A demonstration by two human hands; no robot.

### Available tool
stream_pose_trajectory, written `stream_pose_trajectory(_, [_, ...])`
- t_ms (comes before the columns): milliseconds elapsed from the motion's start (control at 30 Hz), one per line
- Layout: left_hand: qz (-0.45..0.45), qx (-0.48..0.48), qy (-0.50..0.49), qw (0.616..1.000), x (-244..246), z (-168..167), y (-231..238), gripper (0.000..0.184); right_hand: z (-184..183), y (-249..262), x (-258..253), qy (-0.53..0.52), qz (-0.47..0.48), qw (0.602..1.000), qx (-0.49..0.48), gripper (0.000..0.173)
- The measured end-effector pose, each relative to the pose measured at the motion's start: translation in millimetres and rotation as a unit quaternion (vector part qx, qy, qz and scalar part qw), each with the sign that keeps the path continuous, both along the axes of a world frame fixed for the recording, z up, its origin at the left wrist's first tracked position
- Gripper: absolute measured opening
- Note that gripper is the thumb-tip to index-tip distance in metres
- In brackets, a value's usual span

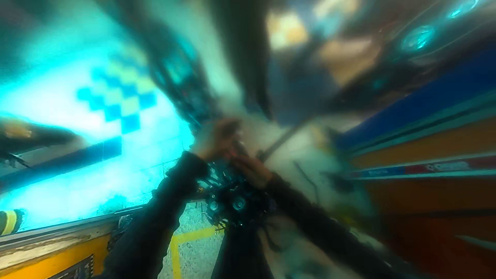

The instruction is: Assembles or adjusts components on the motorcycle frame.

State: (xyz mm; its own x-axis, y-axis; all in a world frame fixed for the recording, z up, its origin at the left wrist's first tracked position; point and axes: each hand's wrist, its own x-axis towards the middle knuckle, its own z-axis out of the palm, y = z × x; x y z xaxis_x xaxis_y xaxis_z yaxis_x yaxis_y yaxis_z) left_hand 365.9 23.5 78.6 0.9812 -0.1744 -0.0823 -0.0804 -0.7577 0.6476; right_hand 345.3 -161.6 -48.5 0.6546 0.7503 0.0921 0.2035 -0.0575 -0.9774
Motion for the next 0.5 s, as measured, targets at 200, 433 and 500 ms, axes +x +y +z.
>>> stream_pose_trajectory(200, [0.06,0.157,0.05,0.984,-7,23,-27,0.034,-2,-1,0,-0.005,0.001,1.0,-0.012,0.031])
stream_pose_trajectory(433, [0.142,0.284,0.109,0.942,-15,44,-62,0.024,20,-10,16,0.102,0.041,0.994,0.012,0.026])
stream_pose_trajectory(500, [0.105,0.273,0.082,0.953,-10,30,-44,0.022,30,-6,30,0.183,0.0,0.98,0.078,0.036])
